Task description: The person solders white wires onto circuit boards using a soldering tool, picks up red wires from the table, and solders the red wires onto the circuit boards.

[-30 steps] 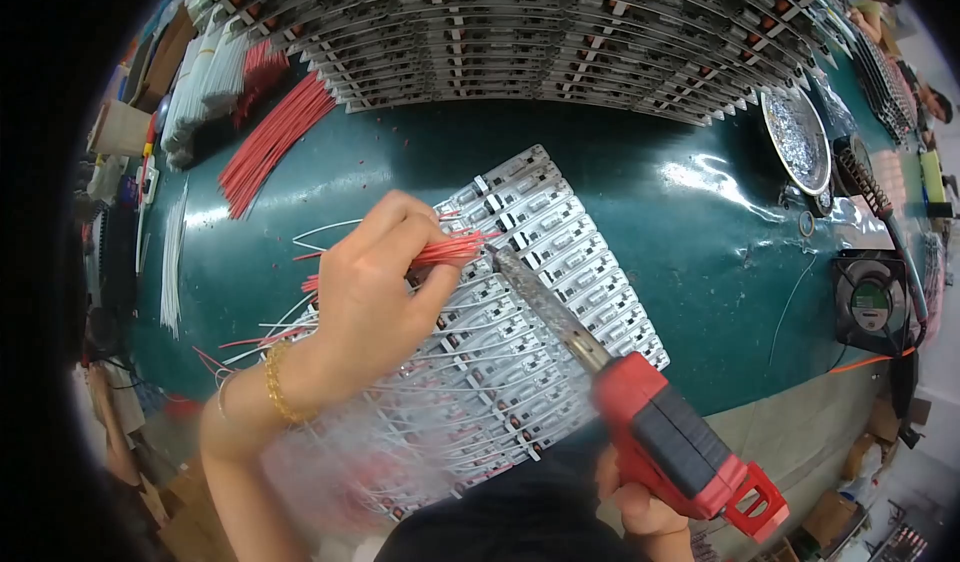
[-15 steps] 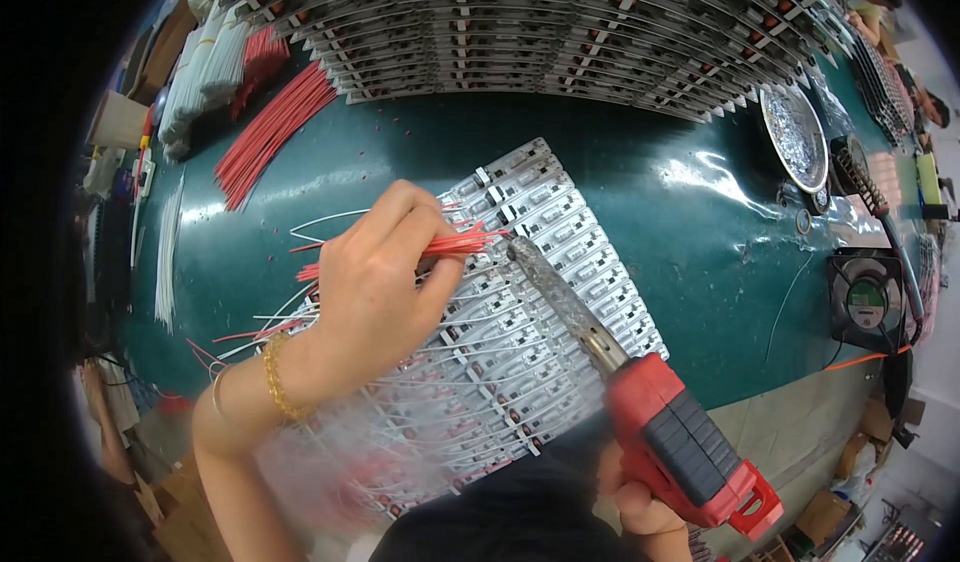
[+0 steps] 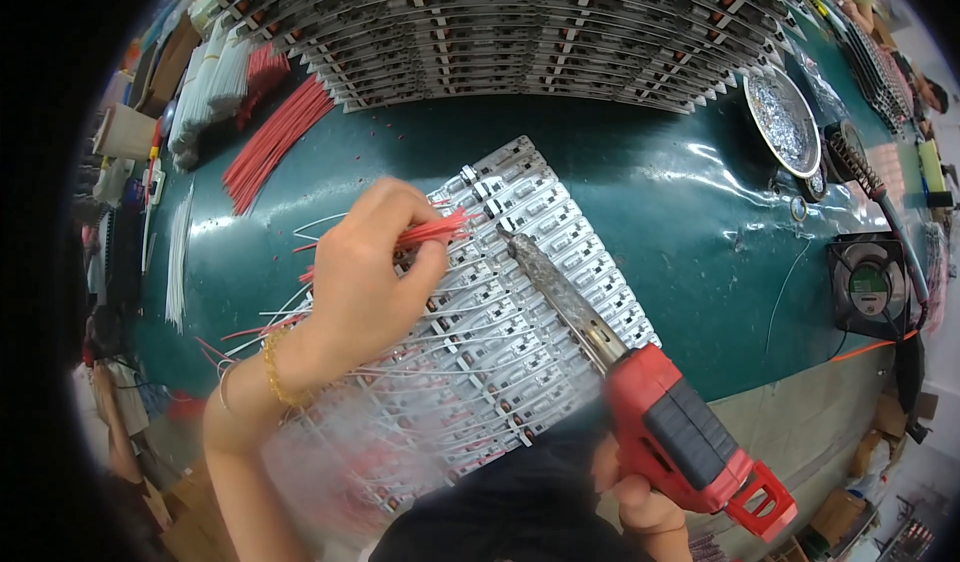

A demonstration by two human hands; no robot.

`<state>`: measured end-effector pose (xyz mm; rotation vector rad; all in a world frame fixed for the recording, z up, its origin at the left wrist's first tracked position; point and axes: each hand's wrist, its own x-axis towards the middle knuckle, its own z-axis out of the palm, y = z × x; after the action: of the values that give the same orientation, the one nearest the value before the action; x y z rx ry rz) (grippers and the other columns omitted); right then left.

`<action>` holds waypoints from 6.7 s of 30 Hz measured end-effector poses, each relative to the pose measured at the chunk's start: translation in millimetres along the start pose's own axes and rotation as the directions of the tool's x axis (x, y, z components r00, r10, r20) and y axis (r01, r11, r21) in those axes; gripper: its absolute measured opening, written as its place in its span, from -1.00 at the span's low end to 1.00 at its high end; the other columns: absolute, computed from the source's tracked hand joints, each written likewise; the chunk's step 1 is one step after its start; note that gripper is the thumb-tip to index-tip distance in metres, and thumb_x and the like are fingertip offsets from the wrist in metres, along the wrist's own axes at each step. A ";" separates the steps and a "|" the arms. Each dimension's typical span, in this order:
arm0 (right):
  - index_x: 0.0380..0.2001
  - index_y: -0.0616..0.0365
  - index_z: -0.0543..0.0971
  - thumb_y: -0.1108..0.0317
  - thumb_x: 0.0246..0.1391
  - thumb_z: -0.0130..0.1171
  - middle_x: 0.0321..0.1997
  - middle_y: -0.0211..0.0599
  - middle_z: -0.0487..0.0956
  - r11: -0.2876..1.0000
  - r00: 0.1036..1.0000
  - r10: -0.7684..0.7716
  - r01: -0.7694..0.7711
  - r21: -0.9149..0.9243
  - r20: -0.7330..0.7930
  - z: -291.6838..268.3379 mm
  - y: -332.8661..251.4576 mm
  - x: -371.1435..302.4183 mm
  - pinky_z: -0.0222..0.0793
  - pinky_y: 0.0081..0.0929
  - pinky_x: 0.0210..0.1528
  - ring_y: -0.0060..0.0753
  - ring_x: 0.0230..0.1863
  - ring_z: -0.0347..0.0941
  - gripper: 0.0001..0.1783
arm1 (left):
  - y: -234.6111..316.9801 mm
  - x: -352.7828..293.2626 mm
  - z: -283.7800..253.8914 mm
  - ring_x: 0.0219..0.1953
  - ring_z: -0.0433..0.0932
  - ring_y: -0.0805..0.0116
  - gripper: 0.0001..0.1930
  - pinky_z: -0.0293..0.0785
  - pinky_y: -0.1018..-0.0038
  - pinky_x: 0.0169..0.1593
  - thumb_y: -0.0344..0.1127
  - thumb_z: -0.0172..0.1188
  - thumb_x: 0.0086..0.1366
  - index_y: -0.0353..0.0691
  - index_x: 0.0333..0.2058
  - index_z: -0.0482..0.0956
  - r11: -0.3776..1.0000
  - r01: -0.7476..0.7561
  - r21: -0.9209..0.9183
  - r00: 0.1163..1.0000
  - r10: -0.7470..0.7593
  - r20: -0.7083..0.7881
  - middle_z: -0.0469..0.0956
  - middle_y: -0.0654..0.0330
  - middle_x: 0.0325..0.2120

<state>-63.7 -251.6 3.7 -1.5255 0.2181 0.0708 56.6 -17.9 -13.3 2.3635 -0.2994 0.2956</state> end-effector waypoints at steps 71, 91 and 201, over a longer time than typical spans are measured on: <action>-0.03 0.42 0.23 -0.29 -0.08 0.09 -0.89 -0.51 0.23 0.992 0.998 -0.060 0.057 0.108 0.023 -30.1 14.0 -24.1 0.18 -0.64 -0.75 -0.59 -0.88 0.18 -0.09 | 24.5 -1.6 -6.2 -0.60 0.33 0.45 -0.88 0.25 0.54 -0.50 -0.48 0.20 0.07 -0.40 -0.51 0.45 0.987 0.085 -0.135 0.985 -0.063 0.163 0.43 0.17 -0.56; -0.11 0.29 0.31 -0.35 -0.26 0.19 -0.85 -0.49 0.26 0.998 0.994 0.070 -0.070 0.001 0.089 -24.1 17.1 -20.4 0.16 -0.60 -0.69 -0.55 -0.82 0.22 -0.09 | 16.3 -10.0 4.0 -0.56 0.47 0.08 -0.92 0.38 0.29 -0.49 -0.45 0.17 -0.02 -0.34 -0.55 0.48 0.999 0.016 -0.051 0.994 -0.010 0.106 0.42 0.10 -0.48; -0.04 0.35 0.28 -0.38 -0.17 0.09 -0.84 -0.52 0.26 0.999 0.994 -0.030 0.026 0.046 0.101 -49.5 24.3 -45.6 0.20 -0.61 -0.67 -0.58 -0.84 0.21 -0.05 | 38.8 -19.3 9.2 -0.56 0.45 0.22 -0.91 0.32 0.43 -0.49 -0.50 0.19 0.05 -0.30 -0.48 0.45 1.000 0.027 -0.009 0.972 -0.024 0.233 0.42 0.14 -0.55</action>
<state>-117.6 -295.7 -13.3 -1.4763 0.1164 0.1202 27.9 -49.3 -0.8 2.3902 -0.3799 0.0021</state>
